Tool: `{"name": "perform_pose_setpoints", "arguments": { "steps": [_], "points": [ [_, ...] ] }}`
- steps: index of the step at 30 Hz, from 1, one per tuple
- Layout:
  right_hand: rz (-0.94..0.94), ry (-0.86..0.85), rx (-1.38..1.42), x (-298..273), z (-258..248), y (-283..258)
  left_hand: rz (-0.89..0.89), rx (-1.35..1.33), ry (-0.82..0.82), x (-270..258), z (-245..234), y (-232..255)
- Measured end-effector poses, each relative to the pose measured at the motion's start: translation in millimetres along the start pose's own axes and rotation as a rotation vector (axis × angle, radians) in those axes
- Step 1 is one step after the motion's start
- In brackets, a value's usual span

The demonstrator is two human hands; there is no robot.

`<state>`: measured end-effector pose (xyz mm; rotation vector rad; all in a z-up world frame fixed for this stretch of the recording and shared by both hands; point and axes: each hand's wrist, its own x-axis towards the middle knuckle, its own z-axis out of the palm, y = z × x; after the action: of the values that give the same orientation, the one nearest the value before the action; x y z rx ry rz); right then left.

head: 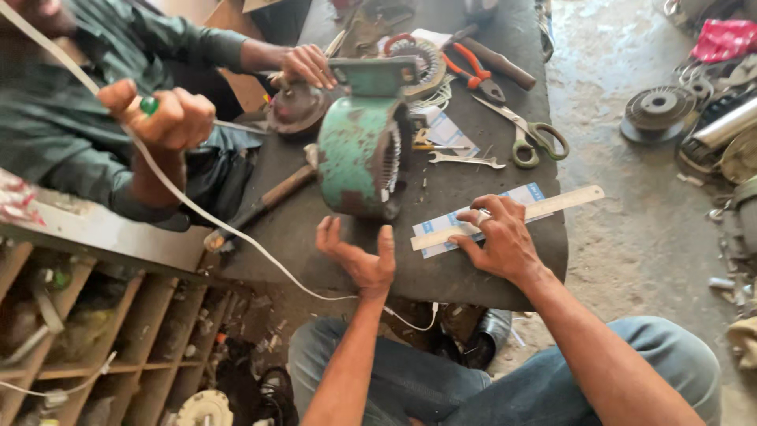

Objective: The person cuts small rectangular pieces from a strip of paper using scissors and inserts them into the slots of a motor stator. The person repeats this process multiple times, placing the paper pieces into the stator's winding slots.

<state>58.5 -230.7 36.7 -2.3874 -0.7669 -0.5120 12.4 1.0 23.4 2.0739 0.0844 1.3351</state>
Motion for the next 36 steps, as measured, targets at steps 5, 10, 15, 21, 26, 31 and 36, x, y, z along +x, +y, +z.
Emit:
{"name": "perform_pose_setpoints", "arguments": {
  "steps": [5,10,15,21,26,31,36],
  "points": [
    [-0.002,-0.024,0.071,2.0,4.8,3.4,0.269,0.272,-0.067,100.9,8.3,22.0],
    [0.024,-0.046,0.080,5.4,3.3,3.2,0.010,0.651,-0.619,221.4,76.4,32.0],
    [0.034,-0.029,0.112,5.7,1.7,5.7,-0.254,0.688,-0.826,220.6,71.2,49.0],
    [0.051,-0.029,0.116,3.4,5.8,6.3,-0.111,0.510,-0.415,160.0,12.5,67.4],
    [0.060,-0.024,0.105,4.0,4.1,7.2,-0.046,0.349,-0.258,117.6,-22.3,70.4],
    [0.076,-0.041,0.106,5.9,3.9,4.0,0.064,0.159,-0.167,85.2,-43.2,66.9],
    [0.077,-0.044,0.095,5.0,2.7,3.2,0.129,0.072,-0.127,62.4,-56.8,60.0]
  ]
}}
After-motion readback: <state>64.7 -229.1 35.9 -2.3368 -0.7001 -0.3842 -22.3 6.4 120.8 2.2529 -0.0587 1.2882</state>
